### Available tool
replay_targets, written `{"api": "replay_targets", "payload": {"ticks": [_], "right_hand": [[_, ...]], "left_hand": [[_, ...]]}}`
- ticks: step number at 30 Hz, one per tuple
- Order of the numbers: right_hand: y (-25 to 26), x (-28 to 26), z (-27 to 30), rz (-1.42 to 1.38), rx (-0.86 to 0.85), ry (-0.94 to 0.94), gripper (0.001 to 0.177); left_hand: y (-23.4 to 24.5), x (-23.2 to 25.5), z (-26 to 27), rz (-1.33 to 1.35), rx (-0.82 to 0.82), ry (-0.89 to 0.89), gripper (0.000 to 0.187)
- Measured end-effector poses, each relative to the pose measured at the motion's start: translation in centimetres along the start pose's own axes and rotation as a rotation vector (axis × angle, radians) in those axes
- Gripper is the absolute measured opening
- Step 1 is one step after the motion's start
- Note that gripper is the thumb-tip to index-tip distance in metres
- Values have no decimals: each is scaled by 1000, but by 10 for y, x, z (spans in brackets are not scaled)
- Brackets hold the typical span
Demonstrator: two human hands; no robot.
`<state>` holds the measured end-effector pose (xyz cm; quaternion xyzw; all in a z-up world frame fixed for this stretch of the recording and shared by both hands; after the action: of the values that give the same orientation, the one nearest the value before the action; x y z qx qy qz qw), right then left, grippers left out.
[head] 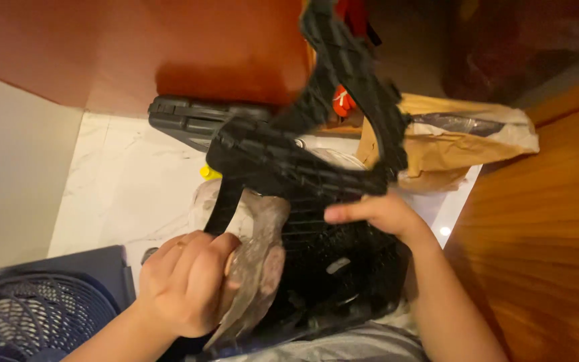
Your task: The person uses a hammer to repeatedly strike a black plastic component, rotating it to access different edges and joints. They occasionally inspect the piece by hand while continuing to tap it with the hammer.
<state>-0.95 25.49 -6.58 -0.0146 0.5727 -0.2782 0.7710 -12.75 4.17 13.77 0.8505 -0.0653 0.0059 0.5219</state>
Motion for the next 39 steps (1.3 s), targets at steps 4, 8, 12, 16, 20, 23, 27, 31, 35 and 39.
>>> {"api": "replay_targets", "payload": {"ticks": [4, 8, 12, 16, 20, 23, 27, 31, 35, 39], "right_hand": [[-7, -8, 1, 47, 107, 99, 54], [-7, -6, 2, -20, 139, 103, 58], [-4, 1, 10, -2, 190, 60, 57], [-7, -1, 6, -62, 75, 131, 59], [-1, 5, 10, -30, 143, 90, 58], [-8, 4, 17, 7, 144, 120, 55], [4, 8, 6, -3, 196, -26, 49], [-6, 0, 23, 172, 304, 47, 50], [6, -5, 11, 68, 283, -35, 51], [-4, 0, 19, 10, 295, -4, 56]], "left_hand": [[-32, -13, -5, -24, -315, 87, 27], [-23, -11, -2, 52, -138, 16, 31], [-58, -18, 0, -49, -312, 7, 28], [-63, -23, 4, -78, -448, 116, 26], [-37, -7, 3, -44, -109, 12, 25], [-81, -33, 9, -54, -475, 218, 28], [-43, -19, 16, 33, -105, 186, 35], [-91, -27, 12, 39, -478, 251, 28], [-66, -25, 0, 62, -226, 147, 37], [-69, -18, -1, 13, -225, 116, 24]]}}
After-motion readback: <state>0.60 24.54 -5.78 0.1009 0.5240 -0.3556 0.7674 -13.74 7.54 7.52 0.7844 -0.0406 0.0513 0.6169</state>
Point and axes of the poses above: each hand's wrist, its own z-axis away from the middle knuckle, its own y-axis out of the back of the hand, x = y × z, the point moved 6 cm from there along -z, towards the middle knuckle, and after that the axes turned 2 degrees about -z, right-handed, at the moved point
